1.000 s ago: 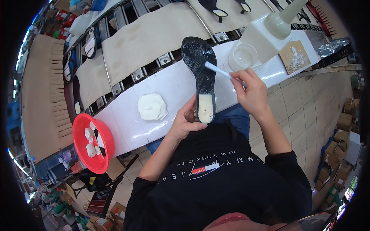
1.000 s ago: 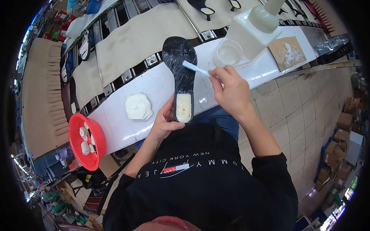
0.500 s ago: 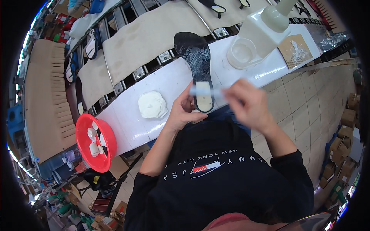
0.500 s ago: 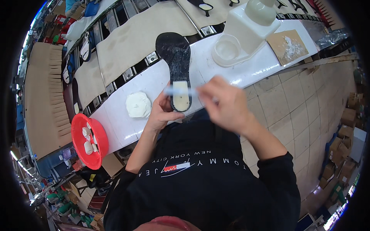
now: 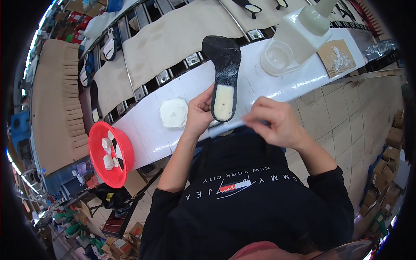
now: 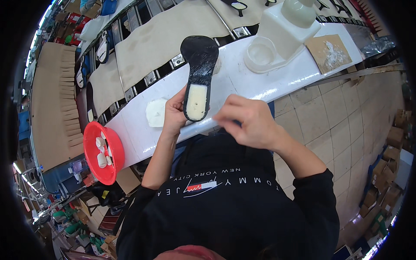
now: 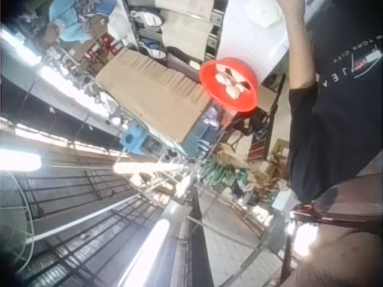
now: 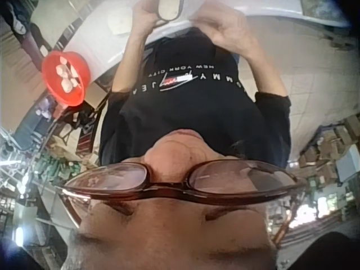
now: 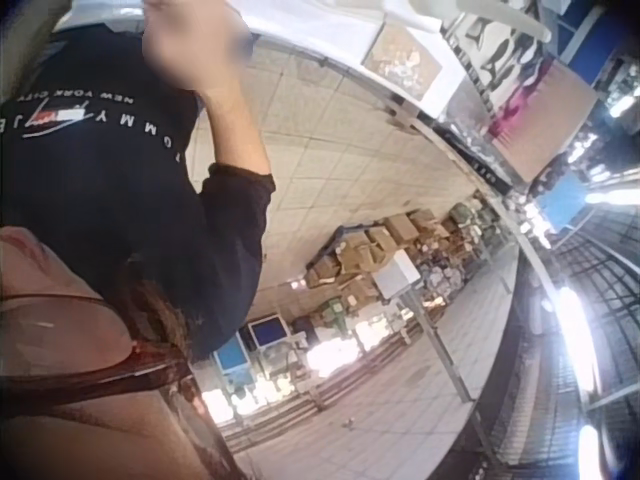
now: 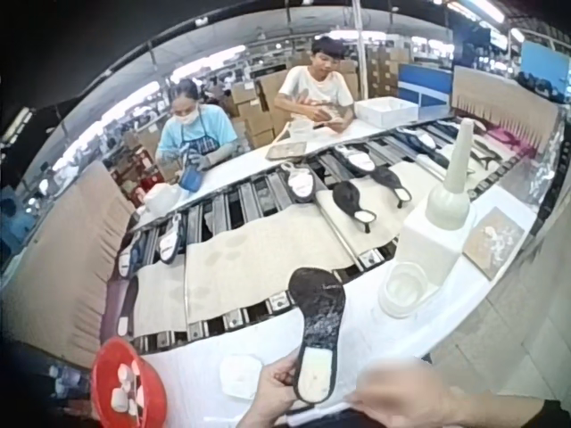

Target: The recorder uses a brush to apply a white adhesive substance to shoe soles and midsoles on an assembly line.

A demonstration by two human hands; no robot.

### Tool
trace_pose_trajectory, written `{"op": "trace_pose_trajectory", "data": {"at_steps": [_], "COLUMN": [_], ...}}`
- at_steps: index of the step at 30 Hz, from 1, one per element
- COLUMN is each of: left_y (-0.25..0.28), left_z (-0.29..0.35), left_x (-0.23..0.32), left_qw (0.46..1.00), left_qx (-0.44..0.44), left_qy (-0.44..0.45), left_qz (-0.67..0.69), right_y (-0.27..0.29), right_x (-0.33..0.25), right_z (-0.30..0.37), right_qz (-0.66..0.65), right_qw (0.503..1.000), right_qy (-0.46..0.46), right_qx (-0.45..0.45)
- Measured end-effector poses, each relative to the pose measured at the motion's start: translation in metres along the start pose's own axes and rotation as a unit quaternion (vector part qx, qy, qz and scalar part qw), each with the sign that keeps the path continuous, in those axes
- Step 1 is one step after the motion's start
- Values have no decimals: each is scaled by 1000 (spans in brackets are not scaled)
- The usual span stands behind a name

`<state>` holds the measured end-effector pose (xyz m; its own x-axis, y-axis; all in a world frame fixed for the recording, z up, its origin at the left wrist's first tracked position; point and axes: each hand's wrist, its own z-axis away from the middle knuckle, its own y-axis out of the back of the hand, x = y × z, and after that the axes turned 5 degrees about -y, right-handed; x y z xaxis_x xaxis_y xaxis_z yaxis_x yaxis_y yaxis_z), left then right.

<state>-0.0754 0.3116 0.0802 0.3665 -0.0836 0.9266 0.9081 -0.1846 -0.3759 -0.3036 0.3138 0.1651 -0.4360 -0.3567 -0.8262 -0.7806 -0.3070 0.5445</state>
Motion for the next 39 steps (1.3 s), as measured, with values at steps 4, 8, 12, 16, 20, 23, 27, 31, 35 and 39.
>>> {"op": "trace_pose_trajectory", "data": {"at_steps": [4, 8, 12, 16, 20, 23, 27, 31, 35, 39], "left_y": [0, 4, 5, 8, 8, 10, 17, 15, 25, 27], "left_z": [2, 2, 6, 8, 10, 9, 7, 7, 10, 11], "left_x": [9, 7, 11, 10, 12, 10, 14, 13, 7, 7], "left_qw": [1000, 998, 998, 995, 995, 992, 983, 974, 972, 973], "left_qx": [-2, 35, 26, 53, 64, 66, 116, 126, 134, 117], "left_qy": [-4, -41, -41, -67, -72, -90, -127, -172, -179, -180], "left_qz": [-6, -19, -33, -42, -37, -52, -61, -81, -78, -78], "right_y": [10, 10, 17, 12, 7, 2, -8, -25, -25, -33], "right_x": [-2, 5, 0, 12, 5, 4, 4, -13, 7, -14], "right_z": [-9, -10, -12, -12, -6, -5, 7, 3, -5, -11], "right_qz": [-24, -40, -70, -57, -136, -83, -151, -130, -143, -156], "right_qw": [1000, 997, 995, 997, 990, 994, 987, 985, 965, 979], "right_qy": [-6, 3, -18, 22, -17, -65, -48, -97, -152, -38], "right_qx": [-7, -66, -61, -56, -29, 7, -21, 60, 159, 127]}}
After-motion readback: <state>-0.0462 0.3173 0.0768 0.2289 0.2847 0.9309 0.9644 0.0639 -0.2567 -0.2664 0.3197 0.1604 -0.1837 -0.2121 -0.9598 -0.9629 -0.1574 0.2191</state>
